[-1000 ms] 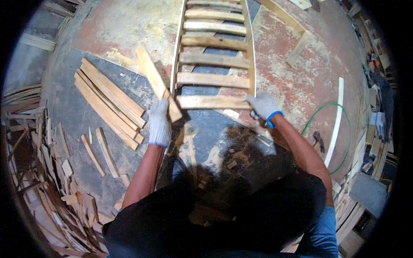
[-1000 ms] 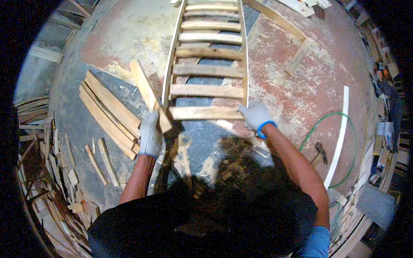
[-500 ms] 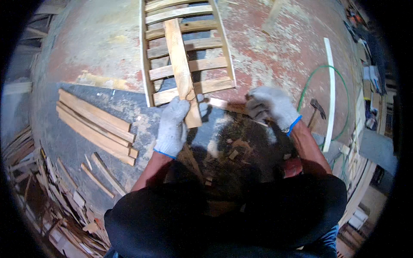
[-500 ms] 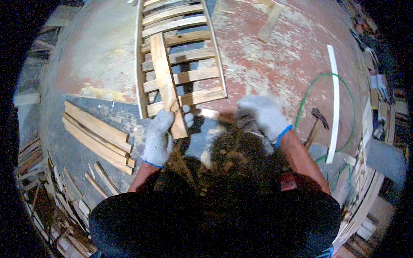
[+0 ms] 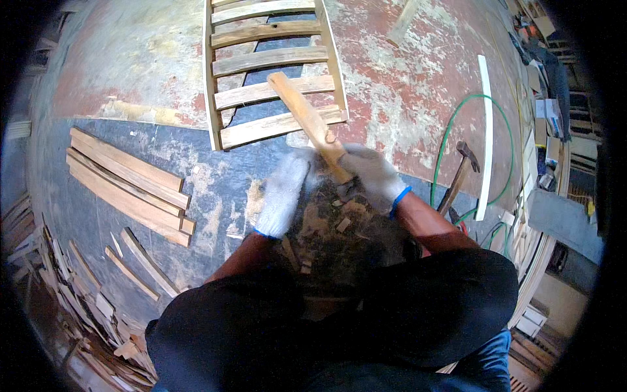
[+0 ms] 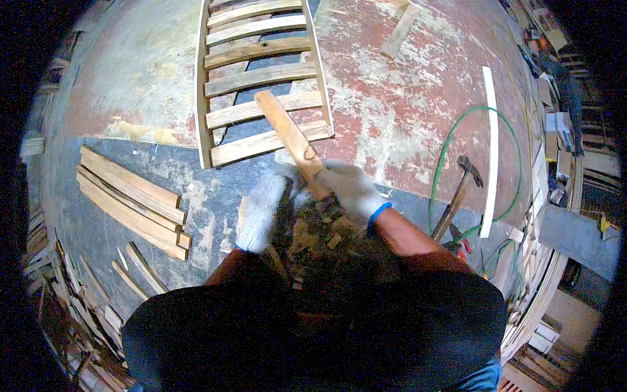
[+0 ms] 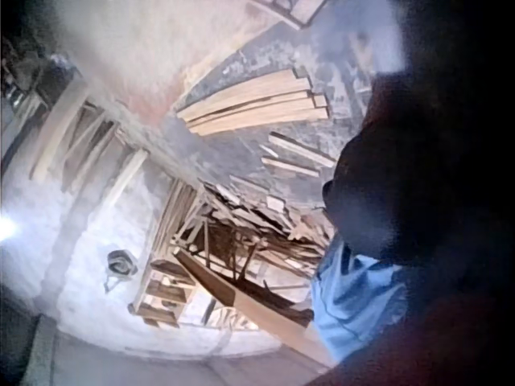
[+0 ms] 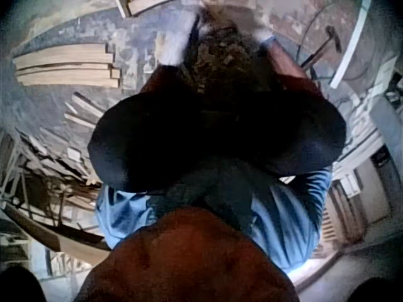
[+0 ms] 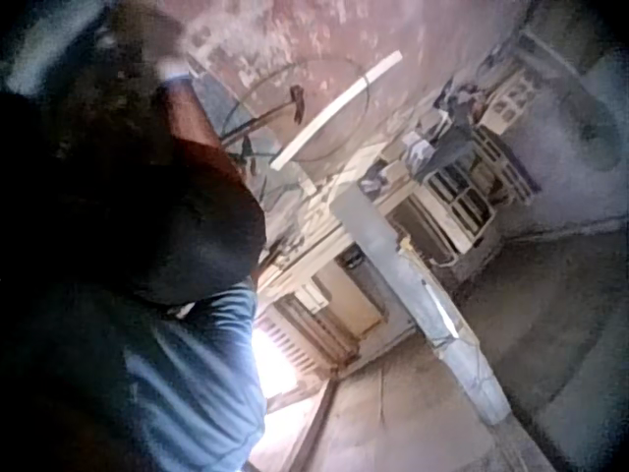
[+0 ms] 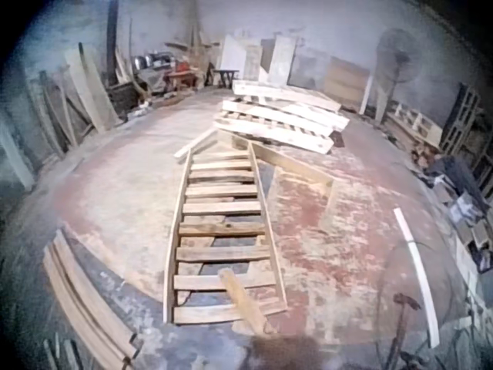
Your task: The person assembles a wooden frame by placing thin wooden slats between two side rails and securing them with a pneumatic nail gun. The person repeatedly picks up slats, positions them, and drives nails into the wood while sitting on the floor.
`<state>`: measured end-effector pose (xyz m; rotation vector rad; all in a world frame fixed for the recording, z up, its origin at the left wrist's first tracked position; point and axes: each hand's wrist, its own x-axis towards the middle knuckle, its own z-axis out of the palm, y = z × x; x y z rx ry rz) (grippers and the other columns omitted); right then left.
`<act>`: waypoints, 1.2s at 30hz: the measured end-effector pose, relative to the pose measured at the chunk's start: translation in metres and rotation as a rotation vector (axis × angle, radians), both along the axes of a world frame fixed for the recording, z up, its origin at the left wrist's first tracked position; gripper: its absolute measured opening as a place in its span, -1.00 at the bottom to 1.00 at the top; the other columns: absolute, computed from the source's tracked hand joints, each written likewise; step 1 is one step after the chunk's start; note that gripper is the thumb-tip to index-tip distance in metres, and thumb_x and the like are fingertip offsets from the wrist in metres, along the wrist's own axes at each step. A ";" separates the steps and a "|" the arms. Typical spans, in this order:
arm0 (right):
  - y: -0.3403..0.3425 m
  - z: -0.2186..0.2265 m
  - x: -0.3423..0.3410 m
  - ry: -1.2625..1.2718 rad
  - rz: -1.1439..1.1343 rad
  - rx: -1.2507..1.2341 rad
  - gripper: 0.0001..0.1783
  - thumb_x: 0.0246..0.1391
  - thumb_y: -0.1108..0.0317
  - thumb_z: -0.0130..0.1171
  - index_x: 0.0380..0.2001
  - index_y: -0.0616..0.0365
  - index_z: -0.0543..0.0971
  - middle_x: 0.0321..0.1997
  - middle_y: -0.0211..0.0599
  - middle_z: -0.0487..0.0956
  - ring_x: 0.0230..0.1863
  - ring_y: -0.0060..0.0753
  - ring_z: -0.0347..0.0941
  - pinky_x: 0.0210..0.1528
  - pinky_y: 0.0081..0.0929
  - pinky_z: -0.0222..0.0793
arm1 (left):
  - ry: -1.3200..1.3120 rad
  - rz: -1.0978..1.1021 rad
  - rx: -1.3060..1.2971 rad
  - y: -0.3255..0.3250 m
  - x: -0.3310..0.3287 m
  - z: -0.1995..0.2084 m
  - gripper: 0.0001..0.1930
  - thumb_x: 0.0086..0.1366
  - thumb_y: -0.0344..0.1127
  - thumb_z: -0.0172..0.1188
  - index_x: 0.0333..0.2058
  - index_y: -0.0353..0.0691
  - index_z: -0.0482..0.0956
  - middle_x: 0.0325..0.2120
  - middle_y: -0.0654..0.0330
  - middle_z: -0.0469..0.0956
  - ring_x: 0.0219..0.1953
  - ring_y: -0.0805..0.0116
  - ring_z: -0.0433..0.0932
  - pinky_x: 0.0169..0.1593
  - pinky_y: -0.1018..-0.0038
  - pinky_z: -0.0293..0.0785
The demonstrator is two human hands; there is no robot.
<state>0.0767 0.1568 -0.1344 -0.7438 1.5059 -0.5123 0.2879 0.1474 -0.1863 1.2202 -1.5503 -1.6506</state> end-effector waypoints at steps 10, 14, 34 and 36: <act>0.027 0.012 -0.060 -1.033 -0.394 0.497 -0.43 0.42 -0.06 -0.15 0.08 0.21 0.55 -0.68 -0.69 0.24 -0.74 -0.71 0.14 -0.72 -0.57 0.10 | -0.413 -0.444 -1.033 -0.083 -0.011 0.049 -0.39 0.25 -0.28 0.32 0.28 -0.21 0.43 0.19 -0.11 0.48 0.30 -0.19 0.37 0.34 0.10 0.34; 0.031 0.019 -0.063 -0.819 -0.396 0.332 -0.34 0.46 -0.19 -0.25 0.00 0.20 0.58 -0.68 -0.69 0.27 -0.76 -0.71 0.13 -0.73 -0.59 0.10 | -0.463 -0.697 -0.573 -0.096 -0.030 0.051 -0.58 0.31 -0.19 0.29 0.11 -0.20 0.59 -0.05 -0.13 0.64 0.07 -0.19 0.57 0.18 0.15 0.48; 0.073 -0.037 -0.104 -0.650 -0.647 0.229 -0.49 0.49 -0.13 -0.13 -0.13 0.07 0.60 -0.55 -0.64 0.54 -0.63 -0.59 0.45 -0.56 -0.49 0.39 | -0.831 -0.488 -0.711 -0.081 -0.025 0.018 -0.62 0.37 -0.02 0.19 -0.04 -0.20 0.62 -0.22 -0.10 0.65 -0.13 -0.15 0.63 -0.04 0.01 0.53; 0.075 -0.042 -0.107 -0.597 -0.570 0.195 -0.51 0.49 -0.12 -0.12 -0.14 0.04 0.60 -0.54 -0.65 0.56 -0.64 -0.62 0.47 -0.56 -0.53 0.40 | -0.844 -0.492 -0.725 -0.085 -0.020 0.016 -0.60 0.37 -0.01 0.19 -0.04 -0.20 0.62 -0.23 -0.10 0.65 -0.14 -0.15 0.63 -0.06 0.02 0.53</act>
